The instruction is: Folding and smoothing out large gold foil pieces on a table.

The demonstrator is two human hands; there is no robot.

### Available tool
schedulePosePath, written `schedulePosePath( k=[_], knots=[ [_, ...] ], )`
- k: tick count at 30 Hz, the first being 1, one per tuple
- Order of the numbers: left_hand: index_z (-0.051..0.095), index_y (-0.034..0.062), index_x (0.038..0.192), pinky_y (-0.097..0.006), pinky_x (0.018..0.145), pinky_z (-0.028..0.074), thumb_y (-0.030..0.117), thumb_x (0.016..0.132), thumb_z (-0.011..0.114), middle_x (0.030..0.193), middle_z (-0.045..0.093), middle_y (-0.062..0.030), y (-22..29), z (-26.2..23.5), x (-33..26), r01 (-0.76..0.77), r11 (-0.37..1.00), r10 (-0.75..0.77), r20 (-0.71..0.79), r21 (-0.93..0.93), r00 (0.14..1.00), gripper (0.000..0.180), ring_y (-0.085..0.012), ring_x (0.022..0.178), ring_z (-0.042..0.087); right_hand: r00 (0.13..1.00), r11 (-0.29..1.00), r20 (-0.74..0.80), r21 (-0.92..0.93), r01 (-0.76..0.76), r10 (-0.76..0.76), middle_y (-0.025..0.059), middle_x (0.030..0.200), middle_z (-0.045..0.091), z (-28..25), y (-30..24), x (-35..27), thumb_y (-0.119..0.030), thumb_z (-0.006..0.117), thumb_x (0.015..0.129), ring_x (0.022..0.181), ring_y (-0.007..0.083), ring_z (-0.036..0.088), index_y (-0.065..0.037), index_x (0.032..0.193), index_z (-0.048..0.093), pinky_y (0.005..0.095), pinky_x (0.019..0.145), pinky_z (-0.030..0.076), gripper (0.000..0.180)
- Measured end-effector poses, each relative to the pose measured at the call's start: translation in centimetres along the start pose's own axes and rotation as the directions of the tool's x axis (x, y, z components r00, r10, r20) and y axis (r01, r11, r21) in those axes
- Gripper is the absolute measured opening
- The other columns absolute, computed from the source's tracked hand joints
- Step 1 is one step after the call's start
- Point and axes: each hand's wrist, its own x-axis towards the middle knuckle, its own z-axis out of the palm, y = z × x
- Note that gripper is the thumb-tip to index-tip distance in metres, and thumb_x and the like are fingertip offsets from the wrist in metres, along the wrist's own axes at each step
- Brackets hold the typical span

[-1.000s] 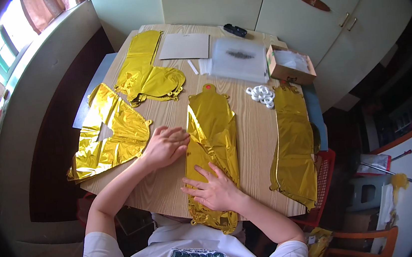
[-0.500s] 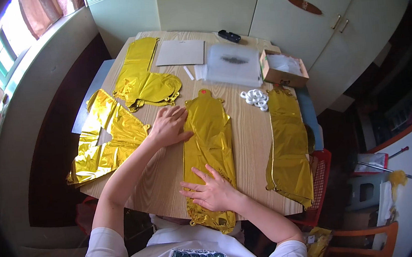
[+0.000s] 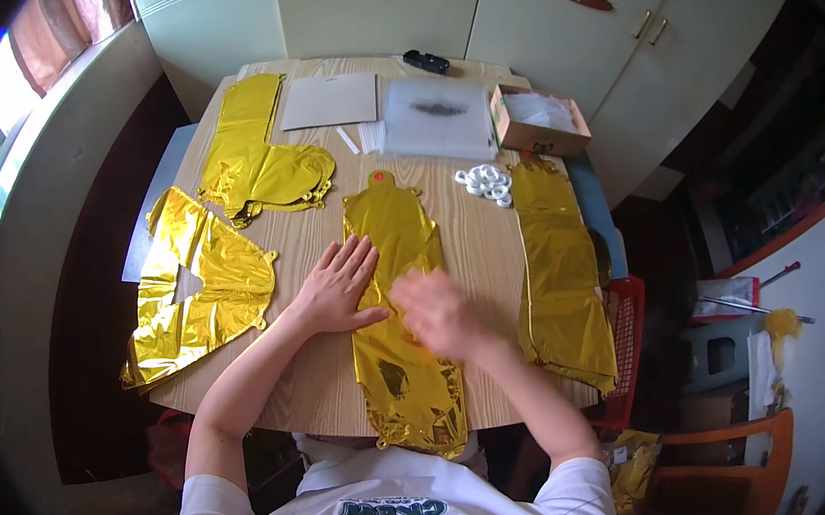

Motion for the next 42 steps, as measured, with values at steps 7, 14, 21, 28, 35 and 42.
schedulePosePath(
  k=[7, 14, 21, 28, 35, 42],
  knots=[
    [0.031, -0.001, 0.149, -0.052, 0.118, 0.016, 0.072, 0.086, 0.045, 0.153, 0.031, -0.0257, 0.2, -0.1, 0.1, -0.011, 1.0, 0.011, -0.012, 0.009, 1.0, 0.098, -0.0404, 0.145, 0.024, 0.943, 0.951, -0.127, 0.021, -0.308, 0.308, 0.0145, 0.137, 0.056, 1.8, 5.6, -1.4, -0.026, 0.061, 0.093, 0.132, 0.0294, 0.048, -0.001, 0.131, 0.058, 0.0432, 0.114, 0.033, 0.046],
    [0.031, 0.0007, 0.149, -0.053, 0.118, 0.016, 0.073, 0.086, 0.044, 0.153, 0.031, -0.0255, 0.2, -0.1, 0.0, -0.009, 1.0, 0.009, -0.011, 0.009, 1.0, 0.097, -0.0423, 0.145, 0.024, 0.958, 0.957, -0.052, -0.054, -0.285, 0.282, 0.0131, 0.141, 0.053, 1.9, 5.0, -1.2, -0.033, 0.06, 0.094, 0.136, 0.0284, 0.045, -0.002, 0.133, 0.056, 0.0464, 0.116, 0.028, 0.051],
    [0.032, 0.0027, 0.15, -0.052, 0.118, 0.017, 0.076, 0.085, 0.041, 0.154, 0.03, -0.0233, 0.2, -0.1, 0.1, 0.001, 0.999, -0.001, -0.005, 0.045, 1.0, 0.098, -0.0429, 0.145, 0.023, 0.963, 0.955, 0.037, -0.145, -0.26, 0.268, 0.0097, 0.147, 0.048, 1.4, 4.6, -0.8, -0.037, 0.056, 0.096, 0.14, 0.0273, 0.039, -0.005, 0.139, 0.052, 0.0467, 0.118, 0.025, 0.053],
    [0.032, 0.0021, 0.149, -0.054, 0.118, 0.017, 0.075, 0.085, 0.044, 0.154, 0.031, -0.0251, 0.2, -0.1, 0.1, -0.005, 1.0, 0.005, -0.004, 0.028, 1.0, 0.098, -0.0447, 0.144, 0.022, 0.963, 0.956, 0.06, -0.154, -0.251, 0.263, 0.0078, 0.149, 0.046, 1.4, 4.6, -0.9, -0.034, 0.056, 0.096, 0.142, 0.0294, 0.036, -0.007, 0.141, 0.049, 0.0476, 0.118, 0.024, 0.053],
    [0.033, 0.0031, 0.149, -0.054, 0.118, 0.015, 0.075, 0.084, 0.046, 0.155, 0.031, -0.0225, 0.2, -0.1, 0.0, -0.028, 1.0, 0.028, -0.012, 0.009, 1.0, 0.098, -0.0405, 0.146, 0.021, 0.966, 0.953, 0.029, -0.173, -0.25, 0.259, 0.0089, 0.147, 0.048, 1.7, 4.4, -0.8, -0.037, 0.056, 0.096, 0.14, 0.0285, 0.039, -0.007, 0.139, 0.053, 0.0474, 0.117, 0.026, 0.053],
    [0.034, 0.0037, 0.149, -0.055, 0.119, 0.015, 0.074, 0.084, 0.048, 0.155, 0.03, -0.0207, 0.2, 0.0, -0.1, -0.037, 0.999, 0.036, -0.013, -0.005, 0.999, 0.097, -0.0382, 0.147, 0.021, 0.969, 0.955, 0.024, -0.178, -0.236, 0.244, 0.0088, 0.147, 0.047, 1.8, 4.4, -0.9, -0.037, 0.057, 0.095, 0.14, 0.029, 0.038, -0.007, 0.139, 0.052, 0.0474, 0.117, 0.026, 0.054]
  ],
)
